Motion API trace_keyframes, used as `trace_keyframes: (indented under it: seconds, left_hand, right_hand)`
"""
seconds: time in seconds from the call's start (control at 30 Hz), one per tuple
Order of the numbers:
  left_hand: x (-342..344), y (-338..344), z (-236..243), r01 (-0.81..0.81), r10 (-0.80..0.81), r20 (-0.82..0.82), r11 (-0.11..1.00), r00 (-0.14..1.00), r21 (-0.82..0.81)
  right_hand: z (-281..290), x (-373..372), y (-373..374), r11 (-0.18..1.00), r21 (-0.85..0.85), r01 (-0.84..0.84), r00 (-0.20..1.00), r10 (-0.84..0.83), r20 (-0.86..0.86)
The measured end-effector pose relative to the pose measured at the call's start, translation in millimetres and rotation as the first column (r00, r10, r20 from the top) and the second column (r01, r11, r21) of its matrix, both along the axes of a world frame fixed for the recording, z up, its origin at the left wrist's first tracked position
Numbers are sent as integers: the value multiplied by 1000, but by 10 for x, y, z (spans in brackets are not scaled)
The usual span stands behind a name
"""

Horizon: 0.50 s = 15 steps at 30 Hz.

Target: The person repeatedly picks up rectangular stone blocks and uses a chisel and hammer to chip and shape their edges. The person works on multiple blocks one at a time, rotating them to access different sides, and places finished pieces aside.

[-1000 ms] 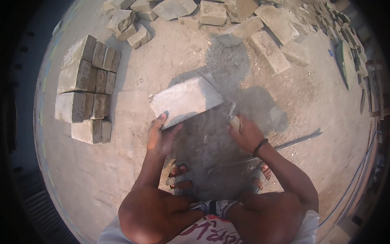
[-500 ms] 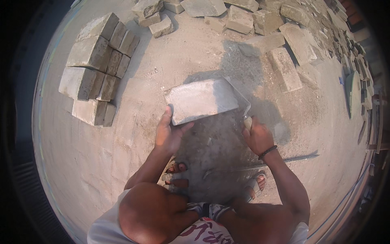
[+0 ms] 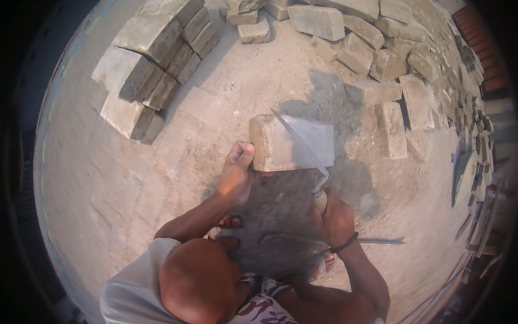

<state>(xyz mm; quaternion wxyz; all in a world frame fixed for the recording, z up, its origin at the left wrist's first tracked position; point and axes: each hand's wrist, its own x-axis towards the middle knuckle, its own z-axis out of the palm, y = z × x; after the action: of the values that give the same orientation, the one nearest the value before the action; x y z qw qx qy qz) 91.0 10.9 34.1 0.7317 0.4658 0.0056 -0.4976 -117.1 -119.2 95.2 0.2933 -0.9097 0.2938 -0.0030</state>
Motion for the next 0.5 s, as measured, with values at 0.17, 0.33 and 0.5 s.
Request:
trace_keyframes:
  seconds: [0.17, 0.33, 0.5]
  left_hand:
    - [-215, -127, 141, -95, 94, 298, 995, 950, -10]
    - [-157, -379, 84, -238, 137, 491, 959, 860, 150]
    - [335, -697, 249, -207, 54, 860, 977, 507, 61]
  right_hand:
    - [-220, -73, -125, 996, 25, 86, 995, -85, -60]
    - [-274, 5, -37, 995, 13, 101, 993, -100, -58]
    - [128, 56, -332, 615, 735, 284, 931, -360, -58]
